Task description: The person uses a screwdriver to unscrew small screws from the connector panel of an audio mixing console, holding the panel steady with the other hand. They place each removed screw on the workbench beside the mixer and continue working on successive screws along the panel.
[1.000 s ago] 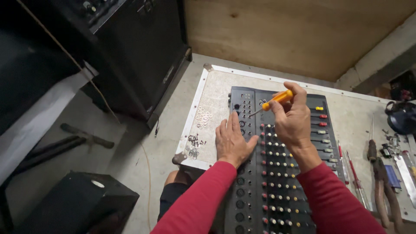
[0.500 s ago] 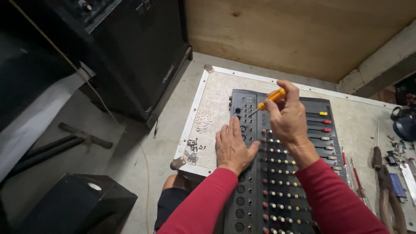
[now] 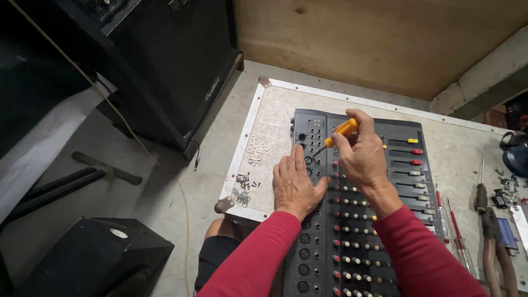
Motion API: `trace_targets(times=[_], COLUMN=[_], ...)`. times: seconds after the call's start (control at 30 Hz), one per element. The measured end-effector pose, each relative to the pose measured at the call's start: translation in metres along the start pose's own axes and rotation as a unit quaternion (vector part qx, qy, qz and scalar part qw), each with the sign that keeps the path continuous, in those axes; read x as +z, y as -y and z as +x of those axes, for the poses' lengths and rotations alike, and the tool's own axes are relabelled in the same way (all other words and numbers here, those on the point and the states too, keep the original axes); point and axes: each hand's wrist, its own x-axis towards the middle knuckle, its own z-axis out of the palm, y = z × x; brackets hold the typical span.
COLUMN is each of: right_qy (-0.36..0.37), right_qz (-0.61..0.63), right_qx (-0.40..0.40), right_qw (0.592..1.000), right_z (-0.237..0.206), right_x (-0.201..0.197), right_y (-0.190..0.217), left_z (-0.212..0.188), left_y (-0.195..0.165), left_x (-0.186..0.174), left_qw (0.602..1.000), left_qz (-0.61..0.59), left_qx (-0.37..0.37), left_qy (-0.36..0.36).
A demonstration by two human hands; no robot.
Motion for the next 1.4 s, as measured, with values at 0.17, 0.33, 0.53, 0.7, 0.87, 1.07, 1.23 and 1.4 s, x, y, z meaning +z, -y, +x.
trace_targets(times=[0.17,0.33,0.53,0.7,0.87,1.07,1.23,1.4], right_qy=[0.009,0.021,0.014,0.081,0.159,0.175,0.212,0.182], right_qz=[-0.005,-0.045,-0.116,-0.264,-0.386,-0.383,-0.35,-0.369], right_qx=[-0.001,-0.024,-0.077,-0.034,0.027,0.013,-0.027,0.016], right_qw=[1.0,0.999,0.99,0.96,0.908,0.907,0.912,0.911], right_z=[-0.001,0.001,0.0,0.017,0.038,0.05,0.053,0.045], right_x=[0.002,0.001,-0.006,-0.01,-0.011,-0.015,-0.015,-0.013], right_y=[-0.002,-0.002,0.016,0.042,0.066,0.069,0.062,0.065], left_z=[-0.001,0.0,0.001,0.0,0.0,-0.002,-0.003,-0.004], left_y=[0.0,0.001,0.001,0.0,0.001,0.001,0.003,0.003], left_x=[0.001,0.002,0.0,-0.003,-0.004,-0.005,-0.007,-0.007], left_qw=[1.0,1.0,1.0,1.0,1.0,0.999,0.999,0.999], left_qz=[0.002,0.004,0.004,-0.005,-0.006,0.005,0.001,-0.004], left_qx=[-0.001,-0.006,-0.006,-0.007,-0.003,-0.004,-0.01,-0.01], left_qy=[-0.002,0.013,0.021,0.028,0.029,0.036,0.042,0.039])
